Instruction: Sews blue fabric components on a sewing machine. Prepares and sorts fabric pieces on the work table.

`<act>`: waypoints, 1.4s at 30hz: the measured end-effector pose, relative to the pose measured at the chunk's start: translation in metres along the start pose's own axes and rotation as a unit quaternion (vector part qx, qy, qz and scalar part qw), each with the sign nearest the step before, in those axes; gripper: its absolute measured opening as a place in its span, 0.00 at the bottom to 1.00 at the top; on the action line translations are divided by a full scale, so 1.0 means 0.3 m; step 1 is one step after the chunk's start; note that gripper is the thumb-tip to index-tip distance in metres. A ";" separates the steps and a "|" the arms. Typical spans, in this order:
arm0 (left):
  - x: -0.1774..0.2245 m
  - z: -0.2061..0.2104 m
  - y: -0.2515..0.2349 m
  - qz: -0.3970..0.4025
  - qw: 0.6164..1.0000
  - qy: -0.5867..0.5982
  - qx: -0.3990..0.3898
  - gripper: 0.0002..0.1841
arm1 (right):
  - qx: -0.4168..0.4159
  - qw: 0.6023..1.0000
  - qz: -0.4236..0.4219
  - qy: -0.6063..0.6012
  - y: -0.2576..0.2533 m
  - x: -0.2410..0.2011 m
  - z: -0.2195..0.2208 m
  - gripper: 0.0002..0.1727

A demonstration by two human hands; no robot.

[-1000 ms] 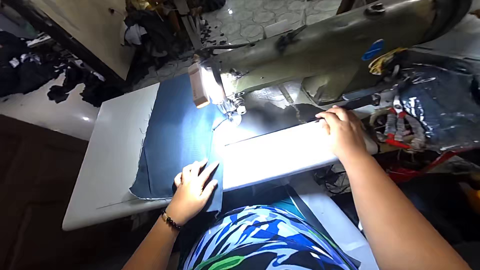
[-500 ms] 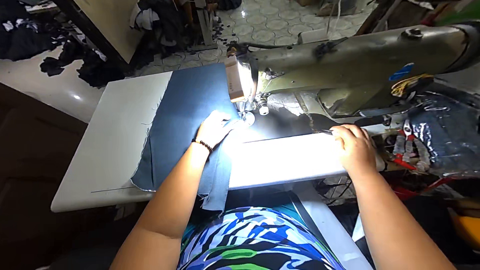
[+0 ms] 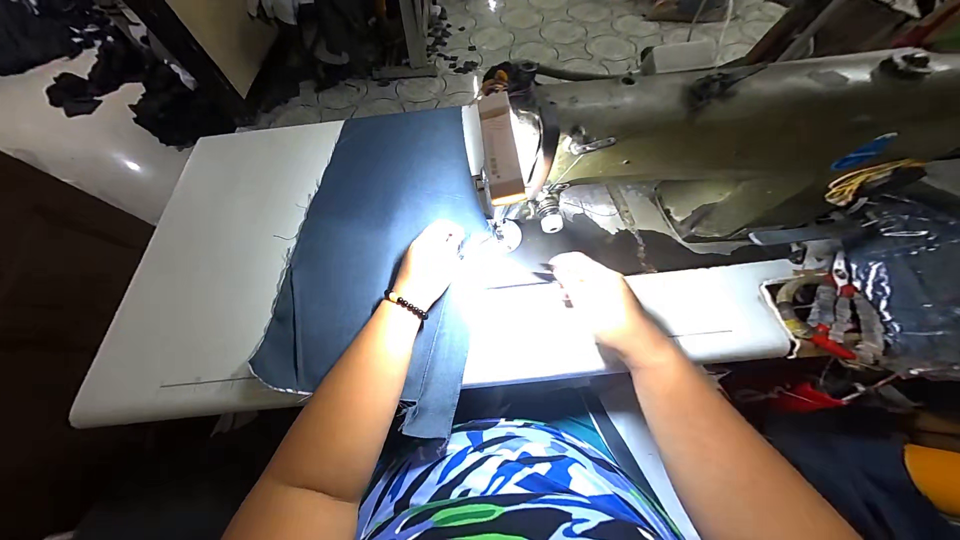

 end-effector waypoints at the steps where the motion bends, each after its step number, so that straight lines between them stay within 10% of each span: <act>1: 0.000 -0.007 0.007 -0.007 1.000 0.003 -0.011 0.13 | -0.050 0.999 0.006 0.021 -0.037 -0.041 0.018 0.15; 6: -0.043 0.012 0.005 0.067 0.998 -0.005 -0.002 0.24 | -0.089 0.996 0.007 0.000 -0.186 -0.034 0.102 0.21; 15: -0.036 0.028 0.010 0.110 0.990 -0.088 0.002 0.06 | -0.056 0.991 -0.114 0.032 -0.182 0.009 0.145 0.19; 33: -0.054 -0.033 -0.002 -0.121 0.975 0.175 -0.056 0.09 | -0.135 0.964 -0.099 0.204 -0.172 -0.057 0.178 0.21; 42: -0.050 -0.036 -0.001 -0.071 0.982 0.170 -0.045 0.10 | -0.163 0.957 -0.082 0.225 -0.186 -0.117 0.217 0.24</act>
Point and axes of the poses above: each hand's wrist, its own y-axis away from the middle knuckle, its own z-axis out of the palm, x = y × z, the point moved 2 cm from there along -y, towards the middle knuckle, and after that the axes turned 1 degree about -y, right-handed, at the moved point
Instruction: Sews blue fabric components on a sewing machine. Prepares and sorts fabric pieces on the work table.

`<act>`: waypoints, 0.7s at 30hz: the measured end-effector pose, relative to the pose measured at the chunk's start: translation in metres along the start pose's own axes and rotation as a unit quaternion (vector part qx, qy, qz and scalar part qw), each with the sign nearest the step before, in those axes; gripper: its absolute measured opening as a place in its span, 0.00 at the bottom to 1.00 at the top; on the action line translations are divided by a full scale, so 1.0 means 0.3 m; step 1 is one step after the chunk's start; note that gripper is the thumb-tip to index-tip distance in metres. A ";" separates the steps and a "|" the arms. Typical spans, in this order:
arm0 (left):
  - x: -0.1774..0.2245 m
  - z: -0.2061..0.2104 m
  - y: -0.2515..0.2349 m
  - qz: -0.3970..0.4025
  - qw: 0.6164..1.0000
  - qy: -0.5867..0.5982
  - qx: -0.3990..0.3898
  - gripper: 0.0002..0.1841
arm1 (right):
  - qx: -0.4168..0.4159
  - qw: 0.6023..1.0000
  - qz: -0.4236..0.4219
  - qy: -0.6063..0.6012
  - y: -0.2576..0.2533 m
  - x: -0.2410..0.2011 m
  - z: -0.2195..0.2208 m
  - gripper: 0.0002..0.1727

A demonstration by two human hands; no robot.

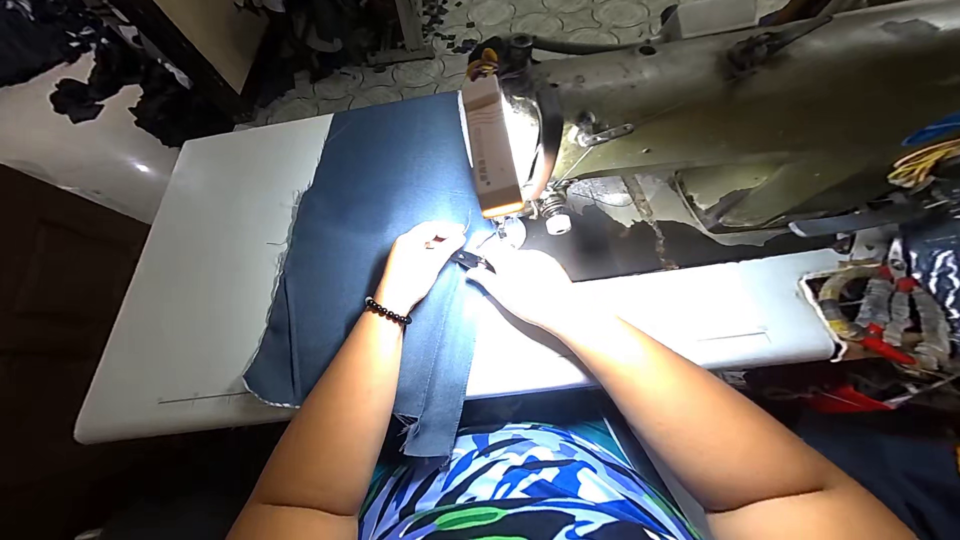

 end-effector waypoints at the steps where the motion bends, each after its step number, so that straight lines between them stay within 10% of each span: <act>1: 0.008 -0.001 0.009 0.009 1.000 0.000 0.010 0.10 | 0.025 1.000 -0.016 0.008 -0.004 -0.004 0.014 0.22; 8: 0.003 -0.191 0.016 0.003 0.850 0.354 0.390 0.27 | 0.054 0.996 -0.062 0.021 0.017 0.018 0.040 0.20; 12: -0.042 -0.207 0.148 -0.002 0.993 0.080 0.085 0.18 | -0.020 0.999 0.011 -0.036 0.157 0.081 -0.011 0.21; 14: -0.047 -0.129 0.222 -0.006 0.994 -0.089 -0.065 0.26 | 0.013 0.998 0.042 -0.036 0.257 0.167 -0.019 0.19; 21: -0.053 -0.085 0.268 0.100 0.943 -0.302 -0.094 0.30 | 0.278 0.949 0.101 0.107 0.470 0.501 -0.124 0.24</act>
Point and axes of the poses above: each hand's wrist, its own y-axis away from the middle knuckle, its own z-axis out of the palm, x = y × z, the point moved 2 cm from there along -y, towards the middle knuckle, and after that the axes turned 1 degree about -y, right-handed, at the moved point
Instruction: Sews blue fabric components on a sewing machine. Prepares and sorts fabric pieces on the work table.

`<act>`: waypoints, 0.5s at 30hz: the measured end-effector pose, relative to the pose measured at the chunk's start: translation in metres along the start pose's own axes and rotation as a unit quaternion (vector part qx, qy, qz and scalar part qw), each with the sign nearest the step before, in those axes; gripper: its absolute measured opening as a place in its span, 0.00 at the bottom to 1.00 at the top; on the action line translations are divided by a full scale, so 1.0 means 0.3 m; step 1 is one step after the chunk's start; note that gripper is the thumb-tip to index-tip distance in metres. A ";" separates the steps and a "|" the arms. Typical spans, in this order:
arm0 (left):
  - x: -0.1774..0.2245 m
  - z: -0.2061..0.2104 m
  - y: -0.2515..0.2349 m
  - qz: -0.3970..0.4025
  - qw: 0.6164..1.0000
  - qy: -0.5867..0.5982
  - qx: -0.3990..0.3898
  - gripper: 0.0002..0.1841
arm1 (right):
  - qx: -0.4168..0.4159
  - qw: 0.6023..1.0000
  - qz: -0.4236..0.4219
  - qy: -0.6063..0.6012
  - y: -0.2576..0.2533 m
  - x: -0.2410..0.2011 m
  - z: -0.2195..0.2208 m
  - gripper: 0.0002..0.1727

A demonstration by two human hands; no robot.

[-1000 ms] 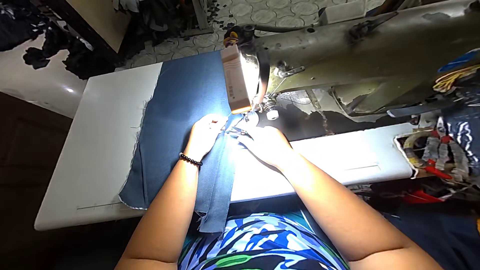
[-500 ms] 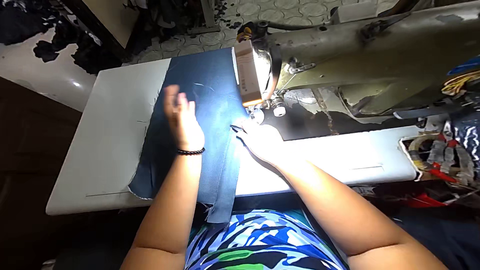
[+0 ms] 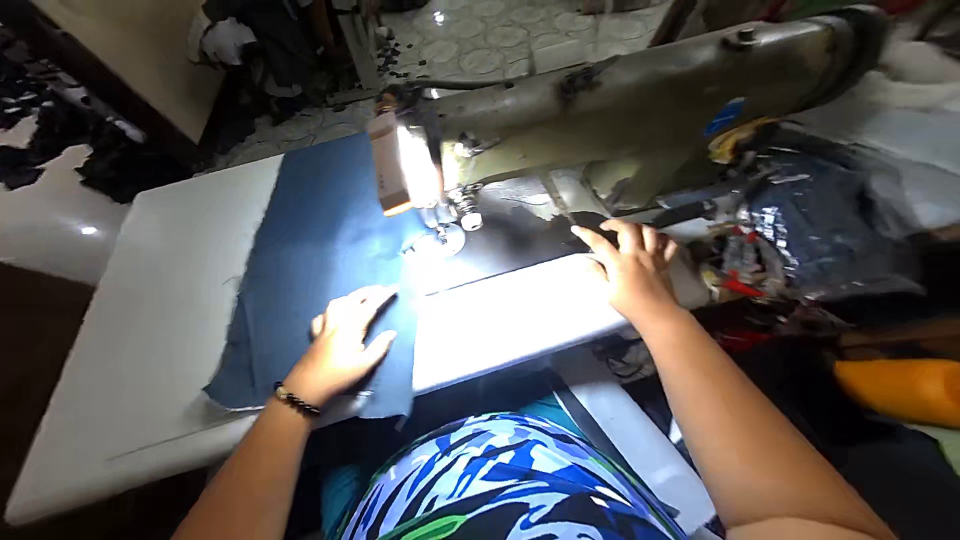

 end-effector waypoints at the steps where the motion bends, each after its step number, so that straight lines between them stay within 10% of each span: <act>1: -0.051 -0.014 -0.018 -0.006 1.000 -0.019 -0.003 0.29 | -0.005 1.000 0.028 0.005 0.000 0.025 0.003 0.23; 6: -0.378 -0.123 0.010 -0.173 0.981 -0.051 0.076 0.26 | -0.038 0.996 0.075 0.010 -0.013 0.029 0.032 0.20; 15: 0.108 0.078 0.130 0.003 0.998 -0.062 0.011 0.32 | 0.108 0.988 0.059 -0.096 0.004 0.049 0.019 0.15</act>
Point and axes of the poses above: each hand's wrist, its own y-axis away from the middle knuckle, its own z-axis out of the palm, x = y × z, the point moved 2 cm from there along -y, towards the middle knuckle, and after that the axes turned 1 degree about -y, right-handed, at the moved point
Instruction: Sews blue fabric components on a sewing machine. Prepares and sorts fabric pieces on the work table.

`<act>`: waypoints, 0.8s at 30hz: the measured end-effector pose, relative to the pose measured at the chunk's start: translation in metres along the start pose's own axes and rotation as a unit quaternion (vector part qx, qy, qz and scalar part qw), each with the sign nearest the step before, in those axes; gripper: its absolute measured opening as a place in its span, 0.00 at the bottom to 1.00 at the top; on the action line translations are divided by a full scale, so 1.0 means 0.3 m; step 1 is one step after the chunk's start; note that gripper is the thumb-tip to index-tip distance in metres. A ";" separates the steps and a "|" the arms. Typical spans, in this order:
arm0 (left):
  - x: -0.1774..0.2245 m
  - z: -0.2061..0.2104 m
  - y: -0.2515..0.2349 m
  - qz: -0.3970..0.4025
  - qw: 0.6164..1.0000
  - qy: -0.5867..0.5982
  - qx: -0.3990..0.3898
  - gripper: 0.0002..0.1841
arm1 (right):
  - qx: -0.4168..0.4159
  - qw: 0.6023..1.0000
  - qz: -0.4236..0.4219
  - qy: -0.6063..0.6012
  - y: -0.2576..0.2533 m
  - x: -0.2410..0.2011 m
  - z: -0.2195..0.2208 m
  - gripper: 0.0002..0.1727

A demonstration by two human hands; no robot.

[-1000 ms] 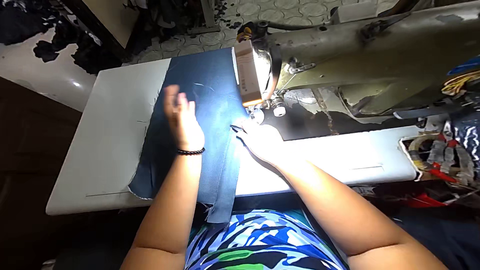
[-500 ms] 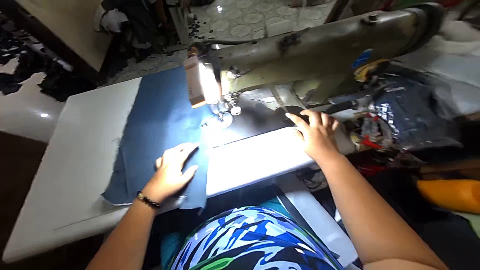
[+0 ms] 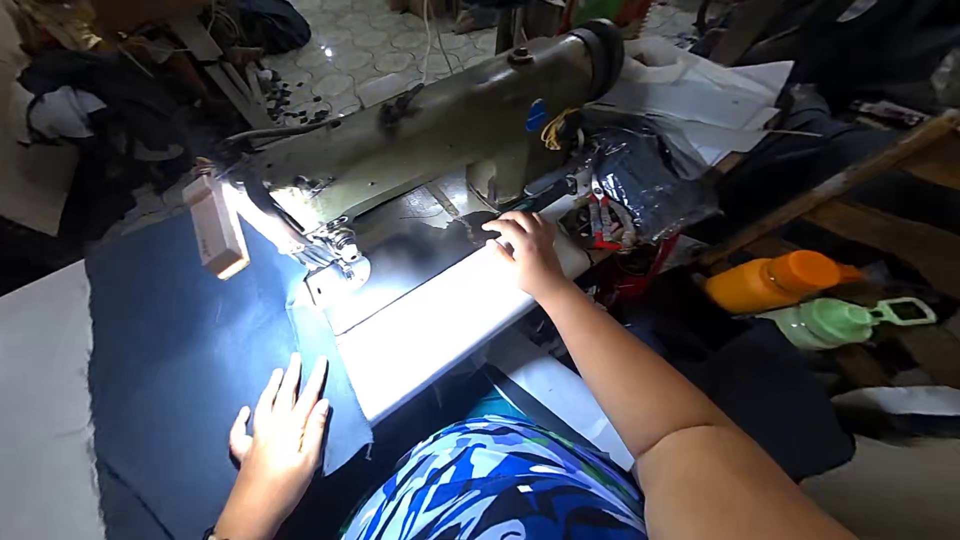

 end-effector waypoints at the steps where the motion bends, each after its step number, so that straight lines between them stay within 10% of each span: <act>1: 0.001 -0.002 -0.008 0.006 1.000 0.008 -0.001 0.32 | 0.020 1.000 0.009 -0.019 -0.004 0.016 -0.025 0.13; 10: 0.005 -0.023 0.016 0.009 0.998 -0.004 -0.068 0.35 | 0.019 0.938 0.289 0.191 -0.140 0.425 -0.552 0.17; 24: -0.073 0.024 0.075 0.069 0.996 -0.050 0.020 0.36 | -0.067 0.896 0.422 0.121 -0.304 0.602 -0.494 0.20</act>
Point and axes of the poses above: each hand's wrist, its own y-axis away from the middle knuckle, its own z-axis out of the palm, x = y × z, the point moved 2 cm from there along -y, towards the middle knuckle, and after that the axes turned 1 degree about -y, right-handed, at the moved point
